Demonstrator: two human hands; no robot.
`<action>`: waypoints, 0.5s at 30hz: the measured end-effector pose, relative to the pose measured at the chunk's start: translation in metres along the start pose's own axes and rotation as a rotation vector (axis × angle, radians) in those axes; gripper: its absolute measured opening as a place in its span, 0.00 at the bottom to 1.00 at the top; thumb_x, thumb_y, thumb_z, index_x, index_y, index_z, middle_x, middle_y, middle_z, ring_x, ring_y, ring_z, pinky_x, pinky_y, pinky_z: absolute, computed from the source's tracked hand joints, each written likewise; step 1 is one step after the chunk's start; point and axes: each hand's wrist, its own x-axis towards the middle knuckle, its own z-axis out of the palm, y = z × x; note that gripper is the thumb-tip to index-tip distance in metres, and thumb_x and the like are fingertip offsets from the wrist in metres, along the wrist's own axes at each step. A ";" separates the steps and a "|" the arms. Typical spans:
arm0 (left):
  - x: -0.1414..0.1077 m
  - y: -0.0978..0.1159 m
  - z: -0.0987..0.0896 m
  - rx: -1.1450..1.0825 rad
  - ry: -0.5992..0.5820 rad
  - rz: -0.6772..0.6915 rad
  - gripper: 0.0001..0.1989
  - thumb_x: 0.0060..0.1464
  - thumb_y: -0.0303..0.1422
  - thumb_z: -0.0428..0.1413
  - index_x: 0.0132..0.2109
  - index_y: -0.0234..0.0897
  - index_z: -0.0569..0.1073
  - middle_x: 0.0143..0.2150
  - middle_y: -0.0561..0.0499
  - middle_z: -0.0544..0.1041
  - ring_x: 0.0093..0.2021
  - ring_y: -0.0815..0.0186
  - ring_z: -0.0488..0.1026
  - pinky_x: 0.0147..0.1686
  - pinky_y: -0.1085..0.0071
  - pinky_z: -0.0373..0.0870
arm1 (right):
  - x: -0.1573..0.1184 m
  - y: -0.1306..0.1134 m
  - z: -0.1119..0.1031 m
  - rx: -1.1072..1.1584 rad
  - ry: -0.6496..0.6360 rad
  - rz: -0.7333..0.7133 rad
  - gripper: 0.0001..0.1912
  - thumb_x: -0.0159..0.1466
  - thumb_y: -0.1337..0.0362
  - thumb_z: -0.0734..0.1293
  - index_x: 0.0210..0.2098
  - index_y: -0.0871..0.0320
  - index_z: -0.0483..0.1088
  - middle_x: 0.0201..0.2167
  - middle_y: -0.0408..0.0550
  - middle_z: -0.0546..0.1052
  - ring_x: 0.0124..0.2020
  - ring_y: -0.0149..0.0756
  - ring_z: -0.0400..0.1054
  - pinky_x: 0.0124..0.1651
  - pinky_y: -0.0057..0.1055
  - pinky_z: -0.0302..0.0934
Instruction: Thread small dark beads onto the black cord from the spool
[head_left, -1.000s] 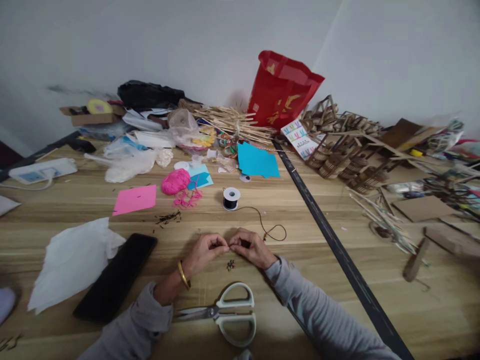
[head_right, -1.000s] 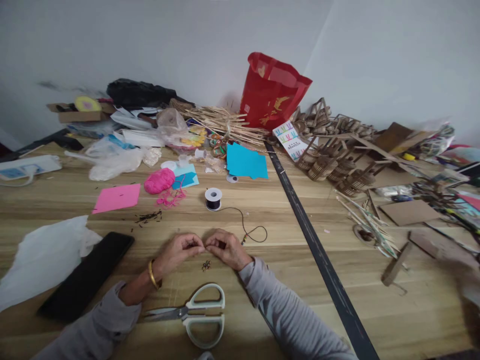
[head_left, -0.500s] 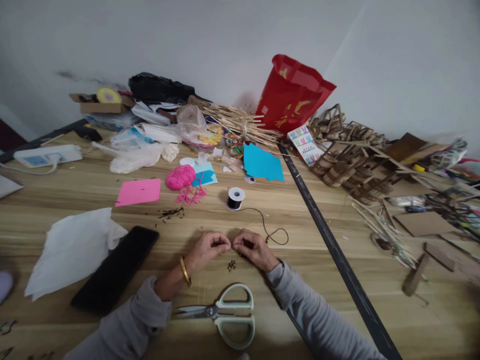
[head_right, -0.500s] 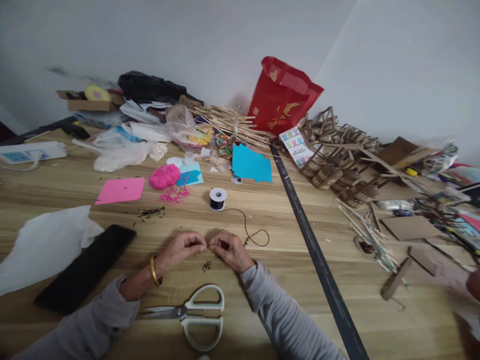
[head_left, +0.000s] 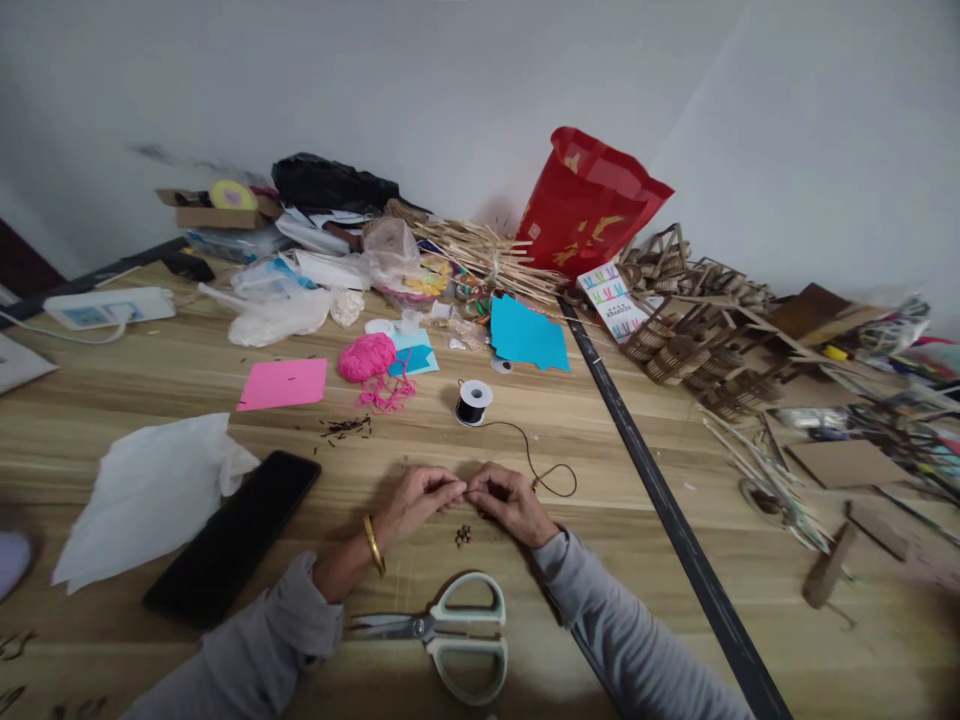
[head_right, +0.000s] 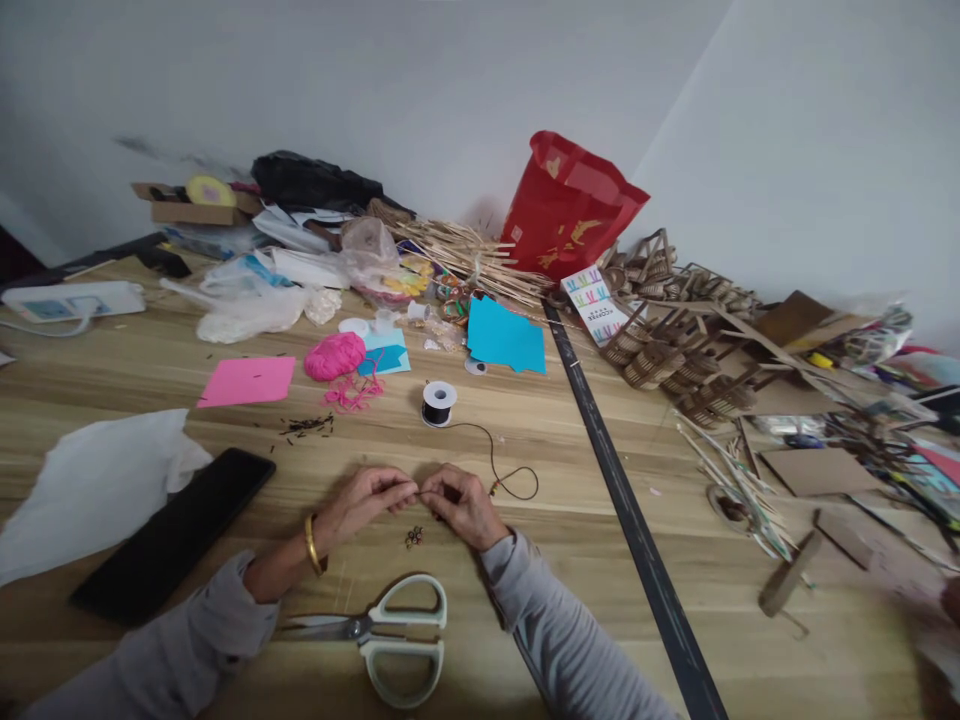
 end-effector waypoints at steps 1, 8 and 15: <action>0.000 0.000 0.000 0.029 0.007 0.015 0.13 0.47 0.38 0.55 0.29 0.30 0.74 0.23 0.51 0.74 0.23 0.70 0.66 0.24 0.75 0.62 | 0.000 0.000 0.000 -0.005 -0.001 -0.003 0.10 0.59 0.59 0.66 0.29 0.62 0.70 0.26 0.45 0.69 0.26 0.28 0.61 0.29 0.24 0.57; -0.002 0.006 0.001 0.140 0.018 0.048 0.10 0.46 0.34 0.55 0.28 0.30 0.74 0.21 0.53 0.71 0.23 0.71 0.64 0.24 0.76 0.59 | -0.001 0.002 0.002 0.055 -0.017 0.050 0.11 0.59 0.58 0.66 0.32 0.61 0.70 0.26 0.44 0.69 0.24 0.27 0.61 0.27 0.23 0.57; -0.002 0.005 0.001 0.117 0.004 0.056 0.11 0.47 0.36 0.54 0.27 0.30 0.73 0.21 0.53 0.70 0.23 0.71 0.64 0.23 0.76 0.59 | -0.003 0.004 0.001 0.040 -0.013 0.031 0.10 0.59 0.60 0.66 0.31 0.62 0.70 0.27 0.45 0.69 0.26 0.28 0.62 0.28 0.23 0.59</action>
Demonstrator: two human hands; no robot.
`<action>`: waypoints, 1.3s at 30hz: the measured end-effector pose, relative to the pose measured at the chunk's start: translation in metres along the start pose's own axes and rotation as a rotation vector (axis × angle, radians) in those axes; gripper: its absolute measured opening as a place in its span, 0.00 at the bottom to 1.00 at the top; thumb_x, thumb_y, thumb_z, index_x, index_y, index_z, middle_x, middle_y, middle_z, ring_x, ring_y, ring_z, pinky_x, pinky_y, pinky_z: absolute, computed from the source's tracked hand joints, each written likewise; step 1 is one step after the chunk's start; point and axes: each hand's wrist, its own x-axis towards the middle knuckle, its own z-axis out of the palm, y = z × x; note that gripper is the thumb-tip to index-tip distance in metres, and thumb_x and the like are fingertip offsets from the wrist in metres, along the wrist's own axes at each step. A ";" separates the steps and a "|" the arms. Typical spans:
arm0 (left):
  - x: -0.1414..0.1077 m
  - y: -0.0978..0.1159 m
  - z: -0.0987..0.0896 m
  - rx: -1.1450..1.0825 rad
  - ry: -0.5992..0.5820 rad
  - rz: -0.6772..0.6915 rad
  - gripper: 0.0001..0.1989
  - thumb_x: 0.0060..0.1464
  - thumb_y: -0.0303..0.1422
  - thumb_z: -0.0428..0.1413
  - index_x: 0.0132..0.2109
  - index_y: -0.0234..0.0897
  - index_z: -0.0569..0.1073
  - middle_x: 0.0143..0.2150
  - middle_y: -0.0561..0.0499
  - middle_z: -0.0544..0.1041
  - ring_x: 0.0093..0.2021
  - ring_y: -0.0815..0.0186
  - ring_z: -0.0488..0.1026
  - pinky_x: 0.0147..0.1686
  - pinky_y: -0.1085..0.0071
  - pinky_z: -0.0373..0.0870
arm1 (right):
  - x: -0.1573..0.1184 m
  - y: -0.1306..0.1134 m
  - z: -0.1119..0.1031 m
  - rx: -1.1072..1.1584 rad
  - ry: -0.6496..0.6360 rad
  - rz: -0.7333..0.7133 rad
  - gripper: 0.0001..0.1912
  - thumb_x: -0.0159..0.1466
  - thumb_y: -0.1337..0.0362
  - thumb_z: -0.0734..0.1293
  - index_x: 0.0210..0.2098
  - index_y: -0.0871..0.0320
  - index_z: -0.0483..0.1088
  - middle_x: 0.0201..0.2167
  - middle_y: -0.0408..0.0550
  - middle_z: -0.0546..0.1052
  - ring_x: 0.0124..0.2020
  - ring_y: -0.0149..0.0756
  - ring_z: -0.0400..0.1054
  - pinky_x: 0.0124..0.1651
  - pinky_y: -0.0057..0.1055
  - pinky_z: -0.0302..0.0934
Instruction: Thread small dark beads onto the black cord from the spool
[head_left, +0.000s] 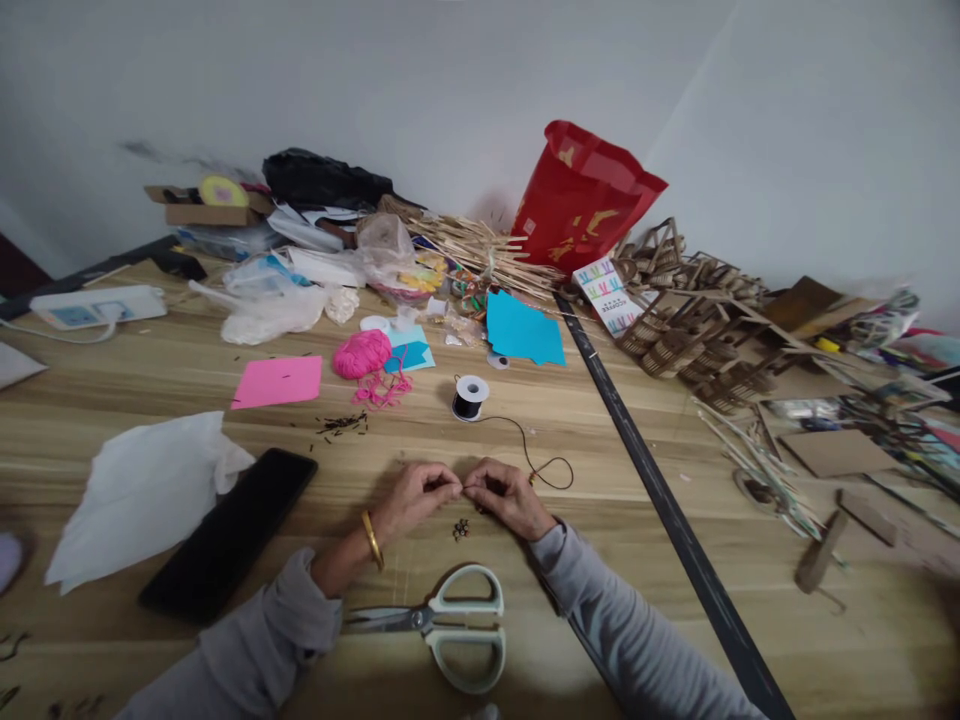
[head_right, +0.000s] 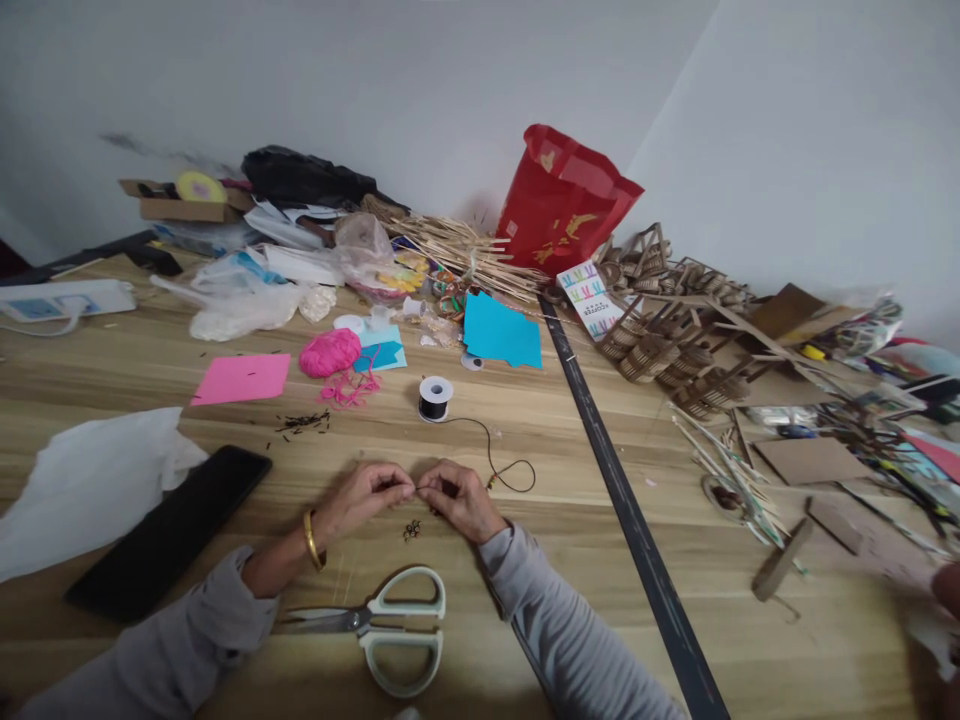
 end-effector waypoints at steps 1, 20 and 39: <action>0.000 -0.001 0.000 -0.002 -0.003 0.004 0.11 0.47 0.36 0.54 0.27 0.30 0.73 0.21 0.53 0.70 0.23 0.71 0.64 0.23 0.76 0.59 | 0.000 0.000 0.000 -0.002 -0.002 -0.003 0.10 0.59 0.60 0.66 0.31 0.62 0.70 0.27 0.46 0.69 0.25 0.28 0.62 0.28 0.24 0.59; 0.000 -0.003 -0.001 0.101 -0.027 0.068 0.10 0.49 0.34 0.53 0.28 0.31 0.74 0.22 0.53 0.72 0.24 0.70 0.64 0.25 0.76 0.59 | 0.000 -0.009 0.000 0.045 -0.005 -0.009 0.10 0.57 0.59 0.67 0.31 0.62 0.71 0.26 0.44 0.69 0.23 0.27 0.62 0.26 0.23 0.57; -0.003 -0.007 -0.003 0.090 -0.049 0.071 0.11 0.50 0.35 0.52 0.29 0.32 0.73 0.23 0.53 0.72 0.25 0.70 0.66 0.25 0.77 0.62 | -0.003 -0.004 0.000 0.082 0.015 0.032 0.12 0.58 0.57 0.66 0.29 0.62 0.68 0.23 0.43 0.68 0.22 0.26 0.61 0.25 0.23 0.58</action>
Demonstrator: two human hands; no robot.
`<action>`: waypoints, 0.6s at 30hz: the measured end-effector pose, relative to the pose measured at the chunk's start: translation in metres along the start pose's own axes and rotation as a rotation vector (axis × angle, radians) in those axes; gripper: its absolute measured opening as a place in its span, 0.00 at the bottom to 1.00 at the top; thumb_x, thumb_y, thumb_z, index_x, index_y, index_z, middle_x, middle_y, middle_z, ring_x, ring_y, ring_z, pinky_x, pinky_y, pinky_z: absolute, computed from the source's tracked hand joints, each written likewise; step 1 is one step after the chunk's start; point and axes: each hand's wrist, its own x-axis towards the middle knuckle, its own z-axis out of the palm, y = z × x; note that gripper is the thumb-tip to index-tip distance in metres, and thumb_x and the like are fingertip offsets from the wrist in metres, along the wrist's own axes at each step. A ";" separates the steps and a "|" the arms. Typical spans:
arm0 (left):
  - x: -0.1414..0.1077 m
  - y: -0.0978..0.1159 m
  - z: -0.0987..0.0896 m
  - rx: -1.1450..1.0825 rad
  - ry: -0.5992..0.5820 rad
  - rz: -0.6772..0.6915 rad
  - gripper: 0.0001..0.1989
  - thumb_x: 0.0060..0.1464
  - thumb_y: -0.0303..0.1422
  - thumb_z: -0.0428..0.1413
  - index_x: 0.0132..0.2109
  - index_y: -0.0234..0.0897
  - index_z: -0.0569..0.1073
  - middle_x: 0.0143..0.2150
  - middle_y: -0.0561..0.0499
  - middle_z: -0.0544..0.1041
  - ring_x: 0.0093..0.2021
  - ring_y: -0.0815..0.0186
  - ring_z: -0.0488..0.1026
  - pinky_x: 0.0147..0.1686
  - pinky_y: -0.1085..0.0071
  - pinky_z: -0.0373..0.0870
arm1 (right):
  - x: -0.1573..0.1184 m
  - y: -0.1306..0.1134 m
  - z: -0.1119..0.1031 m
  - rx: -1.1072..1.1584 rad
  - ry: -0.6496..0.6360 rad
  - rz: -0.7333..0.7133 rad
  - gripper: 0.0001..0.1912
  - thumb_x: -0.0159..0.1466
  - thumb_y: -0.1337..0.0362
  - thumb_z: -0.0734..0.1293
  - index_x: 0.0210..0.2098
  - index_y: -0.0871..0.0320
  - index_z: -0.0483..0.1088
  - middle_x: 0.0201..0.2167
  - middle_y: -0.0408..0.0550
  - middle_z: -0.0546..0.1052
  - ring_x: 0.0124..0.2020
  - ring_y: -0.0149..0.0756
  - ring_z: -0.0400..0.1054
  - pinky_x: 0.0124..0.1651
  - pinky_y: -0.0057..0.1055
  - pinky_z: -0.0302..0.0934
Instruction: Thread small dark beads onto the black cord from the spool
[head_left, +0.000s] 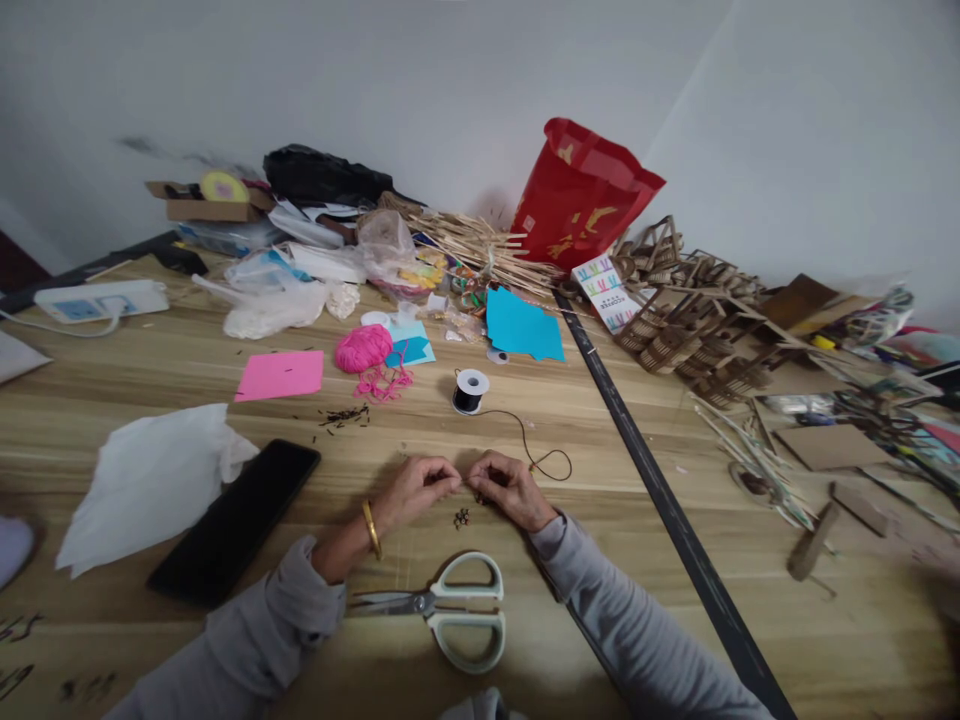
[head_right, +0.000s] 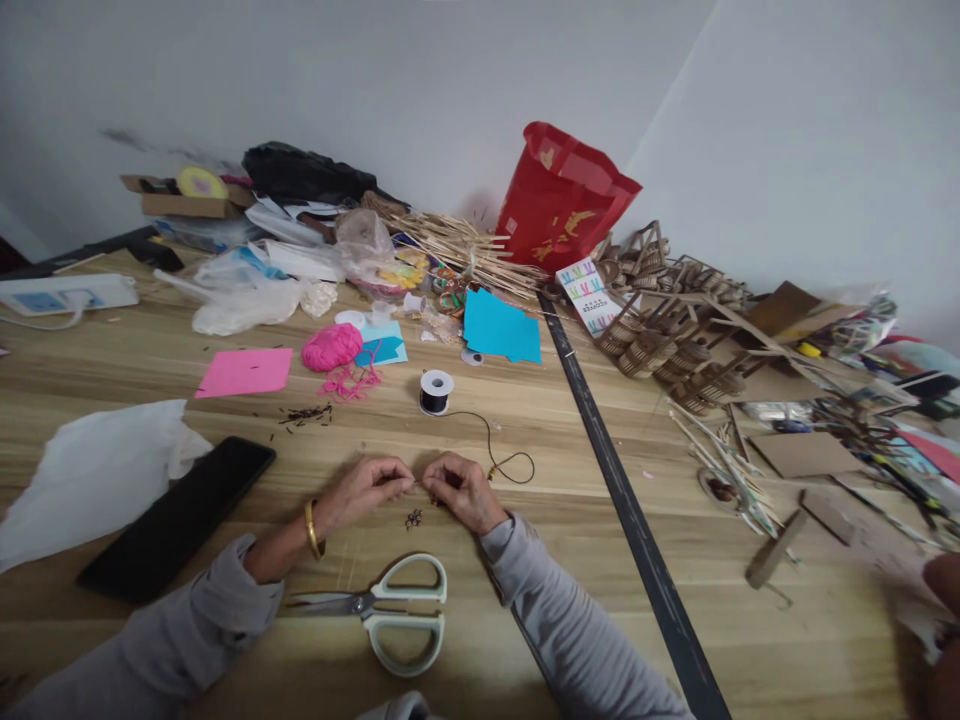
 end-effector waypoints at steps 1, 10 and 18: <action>-0.001 0.000 0.000 -0.001 -0.004 0.002 0.11 0.50 0.35 0.52 0.29 0.32 0.73 0.23 0.53 0.72 0.25 0.70 0.66 0.26 0.77 0.62 | 0.000 0.000 0.000 0.022 0.005 0.006 0.12 0.59 0.57 0.66 0.30 0.62 0.67 0.22 0.43 0.68 0.22 0.26 0.61 0.25 0.23 0.58; -0.005 0.007 -0.004 0.115 -0.210 0.056 0.05 0.43 0.30 0.56 0.27 0.33 0.76 0.25 0.51 0.74 0.24 0.71 0.66 0.24 0.78 0.61 | 0.000 0.006 -0.002 0.080 0.042 0.042 0.14 0.59 0.55 0.66 0.30 0.62 0.66 0.21 0.41 0.67 0.21 0.25 0.61 0.24 0.23 0.59; -0.008 0.009 -0.003 0.310 -0.286 0.165 0.06 0.46 0.27 0.56 0.29 0.35 0.78 0.28 0.50 0.74 0.28 0.68 0.69 0.28 0.76 0.63 | 0.000 0.005 -0.002 0.114 0.030 0.044 0.14 0.58 0.55 0.66 0.29 0.62 0.65 0.22 0.42 0.66 0.21 0.25 0.60 0.25 0.23 0.60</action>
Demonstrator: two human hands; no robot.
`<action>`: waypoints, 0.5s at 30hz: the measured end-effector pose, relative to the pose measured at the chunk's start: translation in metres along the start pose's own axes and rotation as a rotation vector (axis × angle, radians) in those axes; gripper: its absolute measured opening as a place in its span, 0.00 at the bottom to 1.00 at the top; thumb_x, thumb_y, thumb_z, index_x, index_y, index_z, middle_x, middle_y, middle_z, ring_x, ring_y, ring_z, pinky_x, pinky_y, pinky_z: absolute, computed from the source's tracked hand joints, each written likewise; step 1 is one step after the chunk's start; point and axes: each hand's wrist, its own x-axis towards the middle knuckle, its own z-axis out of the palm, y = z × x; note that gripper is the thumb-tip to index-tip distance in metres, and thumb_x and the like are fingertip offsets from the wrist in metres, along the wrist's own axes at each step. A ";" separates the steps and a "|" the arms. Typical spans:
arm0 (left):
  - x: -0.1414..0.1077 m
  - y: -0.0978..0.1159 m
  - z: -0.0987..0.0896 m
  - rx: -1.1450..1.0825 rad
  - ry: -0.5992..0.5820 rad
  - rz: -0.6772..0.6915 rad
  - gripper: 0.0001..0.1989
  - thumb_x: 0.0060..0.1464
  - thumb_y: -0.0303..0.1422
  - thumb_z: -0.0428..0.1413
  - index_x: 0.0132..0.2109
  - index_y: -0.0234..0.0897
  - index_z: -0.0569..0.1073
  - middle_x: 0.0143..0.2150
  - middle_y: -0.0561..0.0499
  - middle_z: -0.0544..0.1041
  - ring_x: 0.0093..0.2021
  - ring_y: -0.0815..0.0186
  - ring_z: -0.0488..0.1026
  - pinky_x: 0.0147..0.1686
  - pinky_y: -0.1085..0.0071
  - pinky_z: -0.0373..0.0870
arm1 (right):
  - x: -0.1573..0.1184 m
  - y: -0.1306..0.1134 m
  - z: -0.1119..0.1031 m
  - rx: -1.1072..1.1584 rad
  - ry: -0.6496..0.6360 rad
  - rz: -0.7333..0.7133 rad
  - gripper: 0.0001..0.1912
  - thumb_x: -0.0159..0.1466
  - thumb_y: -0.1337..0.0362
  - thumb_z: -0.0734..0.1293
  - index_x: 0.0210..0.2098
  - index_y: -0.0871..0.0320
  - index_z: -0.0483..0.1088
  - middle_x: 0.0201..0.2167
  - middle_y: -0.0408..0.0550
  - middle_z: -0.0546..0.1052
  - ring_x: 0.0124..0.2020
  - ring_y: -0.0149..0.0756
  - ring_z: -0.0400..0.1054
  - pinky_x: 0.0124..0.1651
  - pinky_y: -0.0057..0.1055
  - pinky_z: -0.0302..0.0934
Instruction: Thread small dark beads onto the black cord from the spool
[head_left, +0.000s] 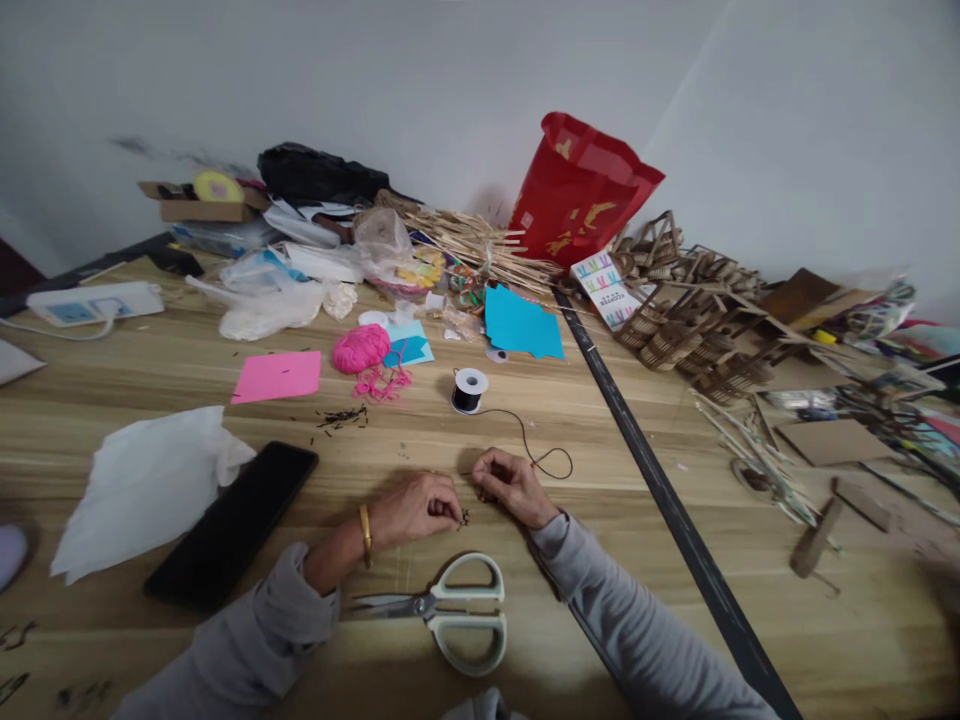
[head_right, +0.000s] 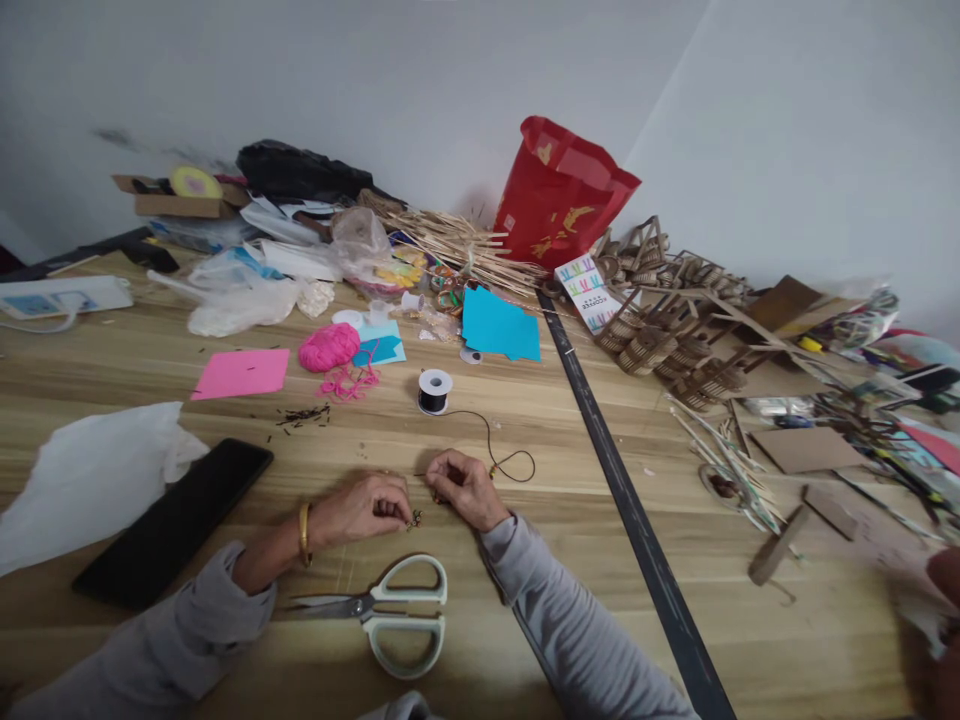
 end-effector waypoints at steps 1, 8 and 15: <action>0.000 0.001 0.001 0.042 0.003 0.008 0.06 0.46 0.27 0.56 0.29 0.35 0.78 0.27 0.50 0.74 0.28 0.68 0.69 0.28 0.75 0.62 | 0.000 0.000 0.000 0.000 -0.001 -0.001 0.14 0.58 0.55 0.66 0.29 0.62 0.65 0.22 0.42 0.66 0.21 0.25 0.60 0.25 0.23 0.60; -0.001 0.008 0.001 0.143 0.002 0.022 0.07 0.46 0.24 0.54 0.28 0.36 0.77 0.27 0.51 0.74 0.28 0.68 0.69 0.30 0.75 0.61 | 0.000 -0.001 0.000 -0.016 0.000 0.004 0.14 0.58 0.55 0.66 0.29 0.61 0.66 0.22 0.42 0.67 0.22 0.26 0.61 0.25 0.23 0.59; 0.000 0.003 0.002 -0.003 0.062 -0.041 0.07 0.45 0.24 0.54 0.28 0.34 0.76 0.26 0.52 0.73 0.26 0.70 0.67 0.26 0.77 0.61 | 0.000 -0.003 0.001 0.002 -0.005 -0.004 0.14 0.57 0.55 0.67 0.29 0.62 0.66 0.22 0.42 0.66 0.21 0.25 0.60 0.24 0.22 0.58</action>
